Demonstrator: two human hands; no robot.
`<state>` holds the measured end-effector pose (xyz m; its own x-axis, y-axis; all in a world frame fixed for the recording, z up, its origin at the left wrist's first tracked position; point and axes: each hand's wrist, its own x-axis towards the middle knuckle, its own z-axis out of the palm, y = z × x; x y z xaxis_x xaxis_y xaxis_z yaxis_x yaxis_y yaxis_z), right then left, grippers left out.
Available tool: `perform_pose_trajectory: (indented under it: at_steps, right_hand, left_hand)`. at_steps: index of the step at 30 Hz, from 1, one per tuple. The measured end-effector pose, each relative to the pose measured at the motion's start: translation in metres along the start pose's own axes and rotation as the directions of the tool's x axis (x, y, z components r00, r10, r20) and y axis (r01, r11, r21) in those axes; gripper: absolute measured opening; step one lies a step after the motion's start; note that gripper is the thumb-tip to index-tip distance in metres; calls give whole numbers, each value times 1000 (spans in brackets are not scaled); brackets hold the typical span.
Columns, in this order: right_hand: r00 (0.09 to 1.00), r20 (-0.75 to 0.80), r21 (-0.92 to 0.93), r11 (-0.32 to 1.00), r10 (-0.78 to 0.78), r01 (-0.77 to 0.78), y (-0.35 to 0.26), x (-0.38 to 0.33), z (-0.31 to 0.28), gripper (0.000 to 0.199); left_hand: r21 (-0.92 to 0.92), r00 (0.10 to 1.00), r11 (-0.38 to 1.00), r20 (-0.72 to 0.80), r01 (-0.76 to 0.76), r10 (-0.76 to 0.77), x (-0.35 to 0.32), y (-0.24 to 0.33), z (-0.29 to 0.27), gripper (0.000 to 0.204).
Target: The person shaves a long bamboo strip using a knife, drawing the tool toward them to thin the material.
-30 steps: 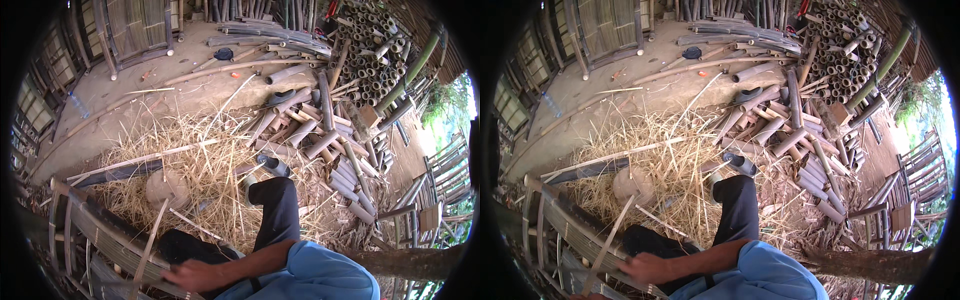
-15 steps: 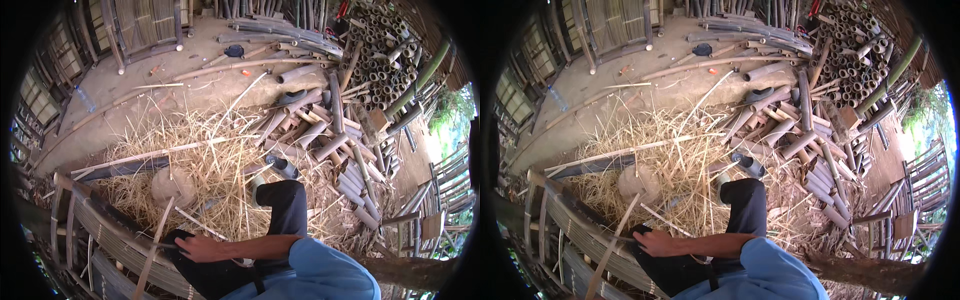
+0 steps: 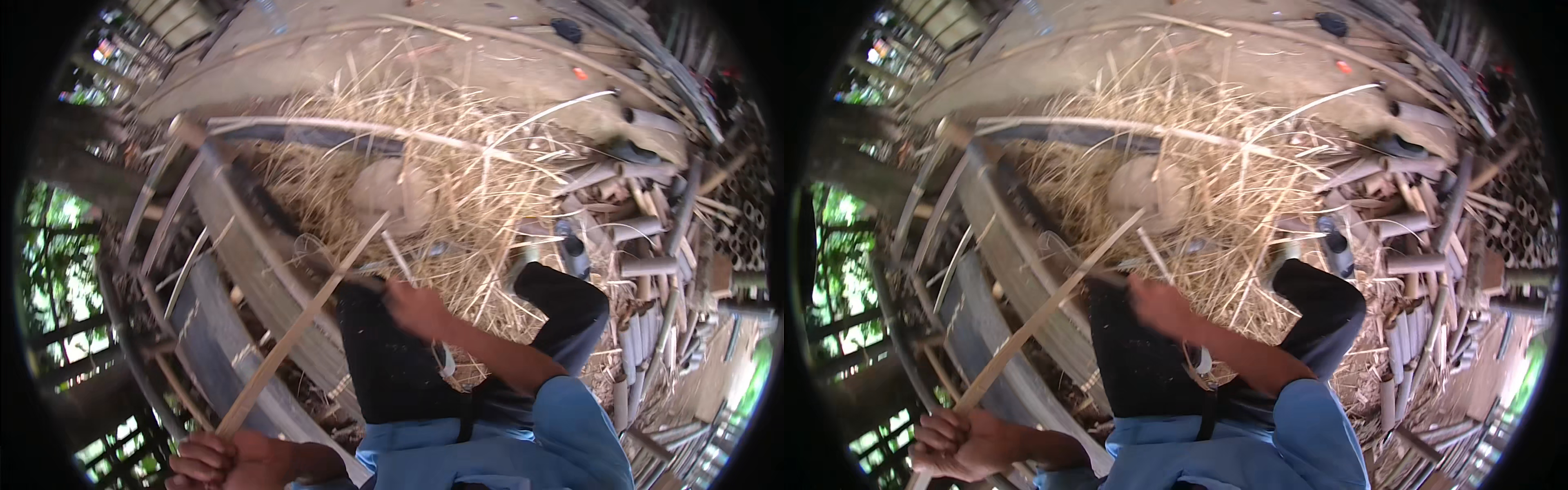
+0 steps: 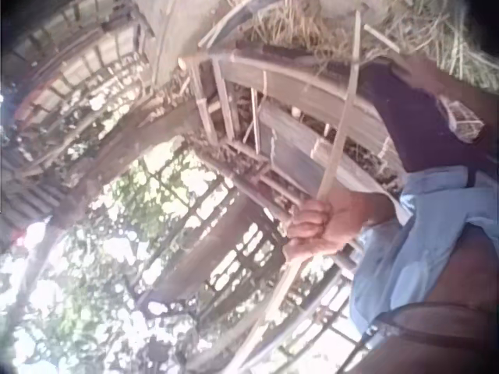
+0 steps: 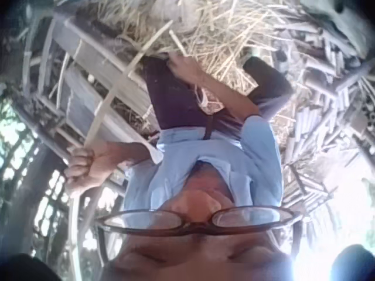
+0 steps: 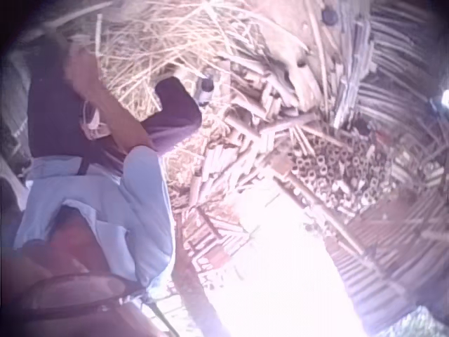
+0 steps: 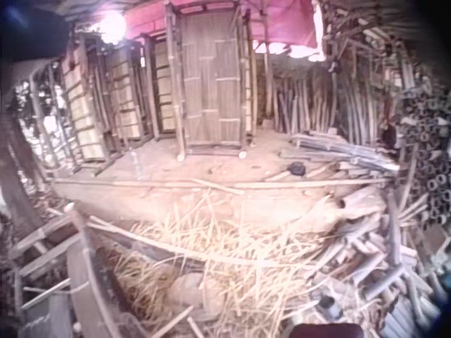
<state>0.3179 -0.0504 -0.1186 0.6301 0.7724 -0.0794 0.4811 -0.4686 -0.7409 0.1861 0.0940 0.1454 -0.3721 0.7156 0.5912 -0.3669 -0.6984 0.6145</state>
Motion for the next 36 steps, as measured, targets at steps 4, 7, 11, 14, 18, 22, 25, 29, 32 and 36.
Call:
perform_pose_trajectory:
  at_steps: [4, 7, 11, 14, 18, 22, 25, 29, 32, 36]
  right_hand:
    - [970, -115, -94, 974, -215, 204, -9, 3, 4, 27]
    - [993, 11, -99, 988, -118, 119, 11, 1, 18, 26]
    - [976, 79, -111, 974, 205, -196, 138, 25, 34, 21]
    - [944, 19, -219, 922, 330, -318, 207, 2, 41, 27]
    - [917, 33, -238, 894, 398, -380, 169, 21, 32, 42]
    - [940, 104, -112, 943, 326, -315, 69, 20, -8, 40]
    - [992, 44, 65, 990, 121, -124, -15, -3, -27, 34]
    - [953, -179, 134, 953, -246, 272, -113, -42, -49, 30]
    - [904, -107, 194, 883, -414, 428, -161, -71, -77, 31]
    - [930, -92, 107, 925, -356, 365, -137, -73, -59, 31]
  left_hand:
    - [52, 996, 997, 71, -58, 54, 20, -4, -15, 40]
    - [66, 992, 996, 121, -54, 46, 26, -6, -20, 36]
    - [197, 989, 977, 135, -81, 55, 25, -8, -8, 39]
    - [54, 957, 996, 285, -66, 48, 42, -10, -27, 28]
    - [-378, 829, 823, 529, 424, -184, 49, -1, -41, 42]
    - [-478, 827, 765, 548, 431, -124, 33, 3, -18, 32]
    - [-473, 763, 726, 637, 499, -109, 19, 9, -16, 42]
    - [-457, 791, 801, 611, 387, -34, 17, 11, -29, 44]
    - [-437, 797, 827, 603, 355, -24, 11, 17, -34, 46]
    - [-466, 817, 809, 576, 358, -30, -1, 15, -37, 46]
